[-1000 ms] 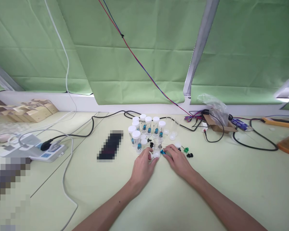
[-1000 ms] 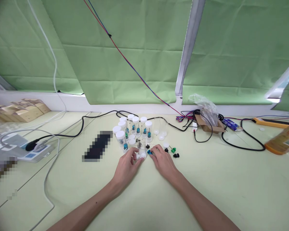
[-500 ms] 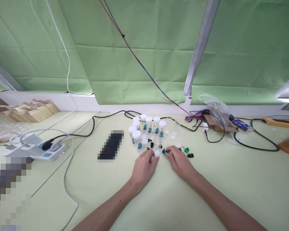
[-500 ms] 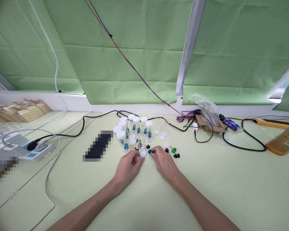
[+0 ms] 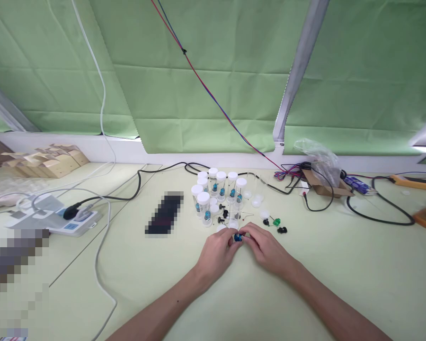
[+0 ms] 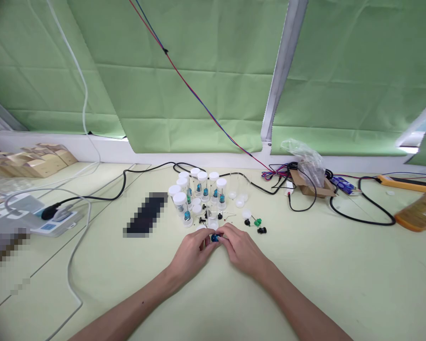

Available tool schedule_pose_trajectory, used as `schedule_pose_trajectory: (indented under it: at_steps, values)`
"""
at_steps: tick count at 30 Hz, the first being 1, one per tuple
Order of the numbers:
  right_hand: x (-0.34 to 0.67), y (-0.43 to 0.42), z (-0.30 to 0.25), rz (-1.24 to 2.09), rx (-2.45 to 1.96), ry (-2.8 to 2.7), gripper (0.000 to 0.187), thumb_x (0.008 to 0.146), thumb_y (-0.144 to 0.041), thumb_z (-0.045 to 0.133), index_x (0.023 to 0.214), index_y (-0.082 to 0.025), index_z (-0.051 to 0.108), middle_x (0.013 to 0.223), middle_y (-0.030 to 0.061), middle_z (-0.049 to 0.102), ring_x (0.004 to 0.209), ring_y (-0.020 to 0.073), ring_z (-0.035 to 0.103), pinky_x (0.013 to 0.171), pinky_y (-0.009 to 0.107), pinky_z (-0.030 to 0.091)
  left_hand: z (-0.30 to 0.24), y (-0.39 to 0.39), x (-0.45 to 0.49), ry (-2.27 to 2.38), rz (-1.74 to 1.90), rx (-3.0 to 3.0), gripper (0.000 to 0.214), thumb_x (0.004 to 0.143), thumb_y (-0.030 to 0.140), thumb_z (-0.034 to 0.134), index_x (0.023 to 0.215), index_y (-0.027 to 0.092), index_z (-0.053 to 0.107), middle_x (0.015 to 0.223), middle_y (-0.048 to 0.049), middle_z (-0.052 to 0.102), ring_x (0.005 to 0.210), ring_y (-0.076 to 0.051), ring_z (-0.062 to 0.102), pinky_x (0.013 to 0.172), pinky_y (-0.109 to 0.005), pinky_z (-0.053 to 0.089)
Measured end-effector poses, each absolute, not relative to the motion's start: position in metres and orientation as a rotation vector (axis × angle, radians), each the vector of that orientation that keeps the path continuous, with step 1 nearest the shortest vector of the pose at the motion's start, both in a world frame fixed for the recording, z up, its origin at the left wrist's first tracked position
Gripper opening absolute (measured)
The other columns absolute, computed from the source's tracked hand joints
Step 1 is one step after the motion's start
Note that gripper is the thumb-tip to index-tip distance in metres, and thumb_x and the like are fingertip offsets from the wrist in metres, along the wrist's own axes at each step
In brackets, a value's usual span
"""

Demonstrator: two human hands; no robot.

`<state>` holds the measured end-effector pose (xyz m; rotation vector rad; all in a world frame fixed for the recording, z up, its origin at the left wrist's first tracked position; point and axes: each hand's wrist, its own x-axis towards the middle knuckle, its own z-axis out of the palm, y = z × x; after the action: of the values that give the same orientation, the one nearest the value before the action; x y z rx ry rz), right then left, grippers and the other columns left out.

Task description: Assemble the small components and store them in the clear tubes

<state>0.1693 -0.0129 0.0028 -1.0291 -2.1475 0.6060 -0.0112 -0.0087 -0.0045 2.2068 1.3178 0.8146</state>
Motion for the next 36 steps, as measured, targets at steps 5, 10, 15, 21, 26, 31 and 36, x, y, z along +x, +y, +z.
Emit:
schedule_pose_trajectory:
  at_steps: [5, 10, 15, 21, 26, 31, 36]
  values:
    - [0.169, -0.013, 0.003, 0.617, -1.046, -2.136, 0.022, 0.096, -0.016, 0.038, 0.107, -0.023, 0.055, 0.100, 0.0049, 0.063, 0.089, 0.0185, 0.060, 0.078, 0.031, 0.048, -0.006, -0.008, -0.011, 1.332, 0.822, 2.184, 0.013, 0.086, 0.030, 0.053, 0.083, 0.020, 0.062, 0.067, 0.0010, 0.056, 0.060, -0.014, 0.048, 0.055, -0.026, 0.035]
    - [0.169, -0.013, 0.002, 0.611, -1.031, -2.132, 0.022, 0.095, -0.015, 0.039, 0.106, -0.023, 0.056, 0.101, 0.0045, 0.064, 0.090, 0.0180, 0.061, 0.079, 0.030, 0.048, -0.005, -0.009, -0.010, 1.361, 0.826, 2.166, 0.016, 0.085, 0.034, 0.053, 0.078, 0.020, 0.058, 0.067, 0.0013, 0.053, 0.058, -0.014, 0.046, 0.053, -0.025, 0.034]
    - [0.172, -0.005, -0.005, 0.482, -1.095, -2.058, 0.021, 0.097, -0.018, 0.037, 0.107, -0.022, 0.056, 0.102, 0.0060, 0.063, 0.093, 0.0190, 0.060, 0.082, 0.032, 0.048, -0.002, -0.012, -0.010, 1.339, 0.835, 2.174, 0.014, 0.086, 0.032, 0.053, 0.079, 0.020, 0.057, 0.071, 0.0008, 0.055, 0.059, -0.013, 0.048, 0.054, -0.025, 0.035]
    - [0.180, 0.013, -0.017, 0.211, -1.283, -2.003, 0.028, 0.095, -0.018, 0.036, 0.116, -0.020, 0.055, 0.109, 0.0104, 0.060, 0.096, 0.0222, 0.062, 0.082, 0.036, 0.052, -0.005, -0.014, -0.009, 1.322, 0.841, 2.151, 0.015, 0.087, 0.033, 0.051, 0.086, 0.020, 0.060, 0.073, -0.0013, 0.060, 0.058, -0.014, 0.049, 0.055, -0.026, 0.037]
    - [0.180, 0.016, -0.022, 0.178, -1.366, -2.114, 0.037, 0.093, -0.015, 0.036, 0.127, -0.021, 0.049, 0.122, 0.0106, 0.055, 0.097, 0.0223, 0.063, 0.077, 0.035, 0.054, -0.008, -0.014, -0.008, 1.300, 0.834, 2.134, 0.012, 0.086, 0.031, 0.054, 0.087, 0.021, 0.060, 0.071, -0.0012, 0.060, 0.061, -0.015, 0.050, 0.057, -0.027, 0.038]
    - [0.178, 0.015, -0.024, 0.151, -1.444, -2.170, 0.039, 0.092, -0.013, 0.036, 0.130, -0.020, 0.045, 0.123, 0.0116, 0.053, 0.095, 0.0228, 0.063, 0.069, 0.032, 0.053, -0.007, -0.014, -0.008, 1.301, 0.827, 2.124, 0.010, 0.085, 0.030, 0.055, 0.085, 0.021, 0.059, 0.070, 0.0001, 0.060, 0.058, -0.014, 0.048, 0.056, -0.026, 0.037]
    - [0.178, 0.014, -0.025, 0.065, -1.525, -2.200, 0.041, 0.090, -0.009, 0.038, 0.128, -0.019, 0.046, 0.116, 0.0128, 0.054, 0.082, 0.0211, 0.064, 0.057, 0.028, 0.049, -0.003, -0.015, -0.008, 1.286, 0.818, 2.127, 0.008, 0.084, 0.029, 0.056, 0.085, 0.021, 0.059, 0.072, 0.0006, 0.060, 0.057, -0.013, 0.046, 0.055, -0.025, 0.036]
